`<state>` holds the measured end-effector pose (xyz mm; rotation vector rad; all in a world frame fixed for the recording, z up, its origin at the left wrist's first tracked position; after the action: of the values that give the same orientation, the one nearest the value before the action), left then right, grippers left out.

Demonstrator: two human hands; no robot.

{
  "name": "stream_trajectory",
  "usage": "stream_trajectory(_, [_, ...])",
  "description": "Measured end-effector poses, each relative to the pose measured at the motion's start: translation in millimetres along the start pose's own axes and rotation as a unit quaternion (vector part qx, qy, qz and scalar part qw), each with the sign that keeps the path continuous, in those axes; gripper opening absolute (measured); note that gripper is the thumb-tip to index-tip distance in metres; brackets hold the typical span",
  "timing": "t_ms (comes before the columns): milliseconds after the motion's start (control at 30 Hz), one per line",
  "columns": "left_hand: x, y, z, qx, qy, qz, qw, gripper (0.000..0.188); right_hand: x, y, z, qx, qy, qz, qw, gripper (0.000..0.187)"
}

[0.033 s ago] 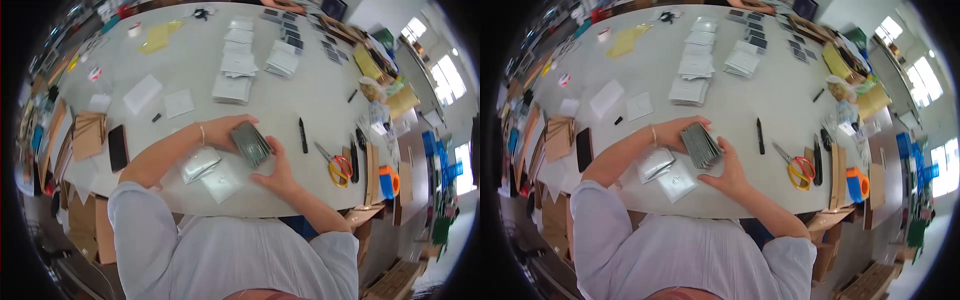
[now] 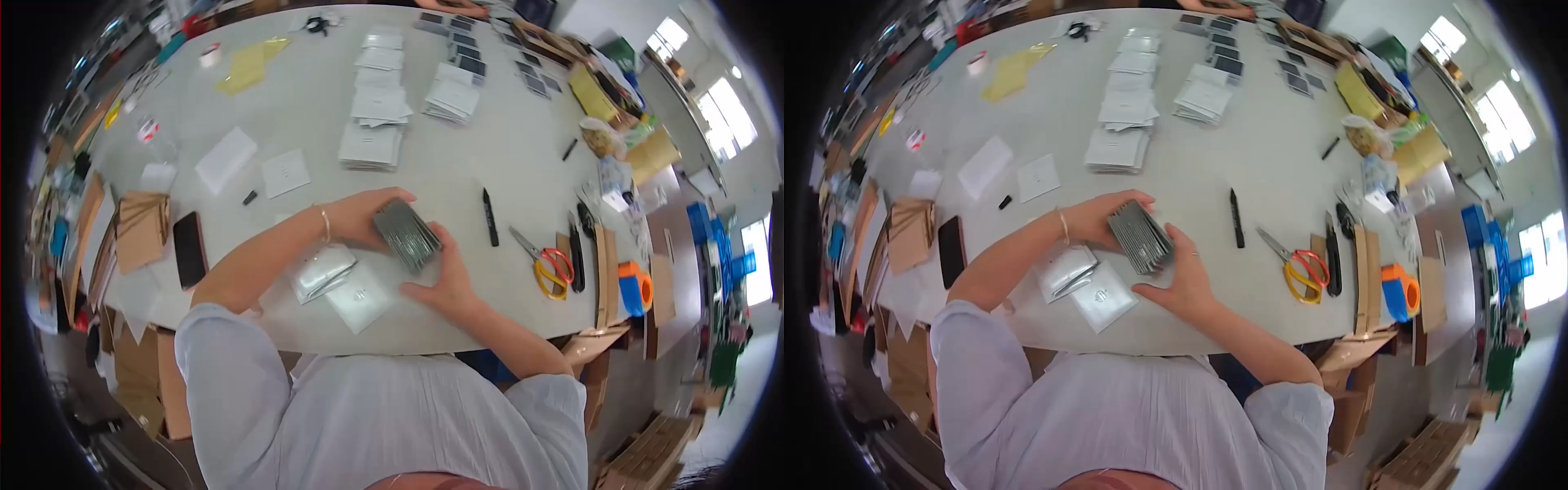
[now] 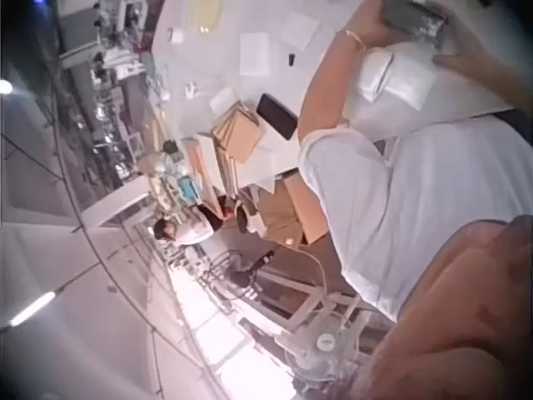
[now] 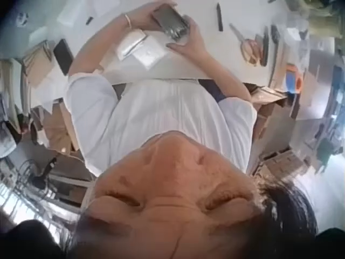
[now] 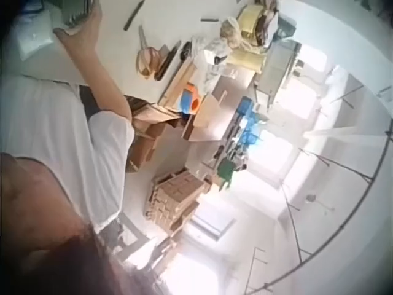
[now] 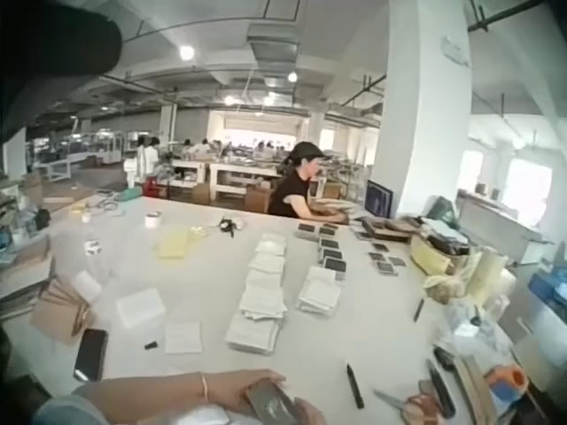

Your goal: The person marks white square products with a permanent marker by hand.

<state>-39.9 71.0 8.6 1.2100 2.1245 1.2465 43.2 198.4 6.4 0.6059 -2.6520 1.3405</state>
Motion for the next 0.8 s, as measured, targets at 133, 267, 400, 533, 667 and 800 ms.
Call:
stream_trajectory(133, [-1.2,2.3,1.0,0.038,0.079,-0.065,0.994,0.081,9.1,22.8,3.1,0.062,0.061,0.062,0.994,0.084])
stream_trajectory(267, [9.9,14.9,26.2,0.100,0.169,-0.075,0.978,0.086,-6.4,30.3,-37.1,0.092,0.044,0.040,0.994,0.079])
stream_trajectory(400, [24.2,21.3,55.0,0.009,0.119,-0.062,0.991,0.093,-30.5,38.0,-54.6,0.119,0.026,0.096,0.988,0.080])
stream_trajectory(533, [29.9,6.7,72.3,0.199,0.071,-0.071,0.975,0.096,-36.7,47.2,-30.0,0.174,0.126,0.062,0.975,0.091])
stream_trajectory(667, [27.3,4.6,71.2,0.242,0.113,-0.065,0.962,0.093,-34.5,38.4,-31.4,0.135,0.155,0.072,0.976,0.093])
stream_trajectory(800, [34.5,24.2,74.1,0.125,0.096,-0.060,0.986,0.093,-41.5,47.9,-42.3,0.195,0.108,0.186,0.957,0.083])
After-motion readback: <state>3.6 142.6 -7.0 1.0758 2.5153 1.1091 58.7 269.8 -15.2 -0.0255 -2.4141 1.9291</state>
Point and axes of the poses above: each hand's wrist, its own x-axis towards the middle knuckle, its own z-axis out of the palm, y = z × x, the point moved 8 cm from there along x, towards the middle knuckle, and after that the axes turned 1 degree about -z, right-handed, at the moved point
